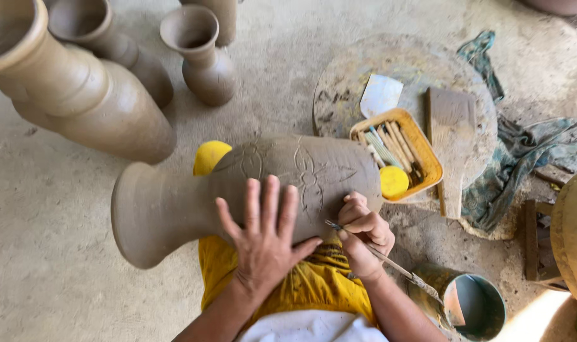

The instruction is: The person carves a floral design into a large clay vase by hand using a wooden tool. They rotate the vase on their lap, wiping the surface and adding detailed petal-like patterns and circles.

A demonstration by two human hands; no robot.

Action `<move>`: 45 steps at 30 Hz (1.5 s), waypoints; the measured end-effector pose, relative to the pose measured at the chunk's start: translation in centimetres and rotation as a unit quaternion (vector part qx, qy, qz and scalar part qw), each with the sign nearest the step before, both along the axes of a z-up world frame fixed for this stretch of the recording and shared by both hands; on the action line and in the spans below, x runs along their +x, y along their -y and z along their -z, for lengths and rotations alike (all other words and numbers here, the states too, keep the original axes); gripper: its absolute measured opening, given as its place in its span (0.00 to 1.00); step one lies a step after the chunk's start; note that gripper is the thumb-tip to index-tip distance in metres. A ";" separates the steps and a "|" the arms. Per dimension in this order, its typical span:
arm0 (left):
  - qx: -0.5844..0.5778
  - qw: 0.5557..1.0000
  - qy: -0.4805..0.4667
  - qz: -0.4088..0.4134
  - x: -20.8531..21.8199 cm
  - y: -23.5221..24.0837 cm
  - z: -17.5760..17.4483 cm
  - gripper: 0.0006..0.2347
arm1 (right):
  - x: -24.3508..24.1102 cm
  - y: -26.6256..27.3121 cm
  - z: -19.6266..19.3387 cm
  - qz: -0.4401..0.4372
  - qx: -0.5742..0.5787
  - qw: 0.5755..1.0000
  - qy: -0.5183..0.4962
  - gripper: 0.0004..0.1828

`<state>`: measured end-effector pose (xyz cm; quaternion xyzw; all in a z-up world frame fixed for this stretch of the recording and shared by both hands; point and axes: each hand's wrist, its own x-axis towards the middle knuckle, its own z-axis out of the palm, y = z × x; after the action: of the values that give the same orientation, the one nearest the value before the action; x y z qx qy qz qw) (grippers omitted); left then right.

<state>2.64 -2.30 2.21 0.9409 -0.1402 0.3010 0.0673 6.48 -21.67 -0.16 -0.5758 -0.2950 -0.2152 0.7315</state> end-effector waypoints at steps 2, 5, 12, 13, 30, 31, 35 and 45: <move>0.079 0.997 -0.006 0.024 -0.2 1.7 0.4 0.38 | 0.0 -0.7 0.4 -0.007 0.129 0.990 -0.055 0.07; 0.238 0.901 -0.180 0.316 -2.2 1.5 1.2 0.18 | -0.4 -1.0 0.1 -0.003 0.138 0.989 -0.061 0.07; -0.036 0.999 0.012 -0.012 -3.0 -1.0 2.4 0.38 | -2.0 -1.6 -3.2 0.160 -0.181 0.969 -0.052 0.11; -0.034 0.999 0.013 -0.017 -2.9 -0.9 2.3 0.38 | -1.9 -1.8 -3.7 0.171 -0.206 0.962 -0.044 0.12; -0.027 0.999 0.028 -0.037 -2.8 -0.3 1.8 0.37 | -1.5 -3.0 -5.0 0.196 -0.239 0.951 0.007 0.13; -0.029 0.998 0.035 -0.039 -2.7 -0.2 1.7 0.36 | -1.4 -3.1 -5.0 0.197 -0.241 0.950 0.011 0.13; -0.043 0.995 0.077 -0.044 -2.1 -0.1 1.6 0.36 | -1.4 -3.5 -4.9 0.209 -0.288 0.933 0.047 0.12; -0.045 0.998 0.031 -0.031 -2.8 -0.4 2.0 0.41 | -2.9 0.5 -3.8 0.097 -0.082 0.986 -0.105 0.02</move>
<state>-0.13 -1.91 0.21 0.9309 -0.0994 0.3380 0.0964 3.62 -22.21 3.62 -0.6789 -0.1759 -0.1985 0.6847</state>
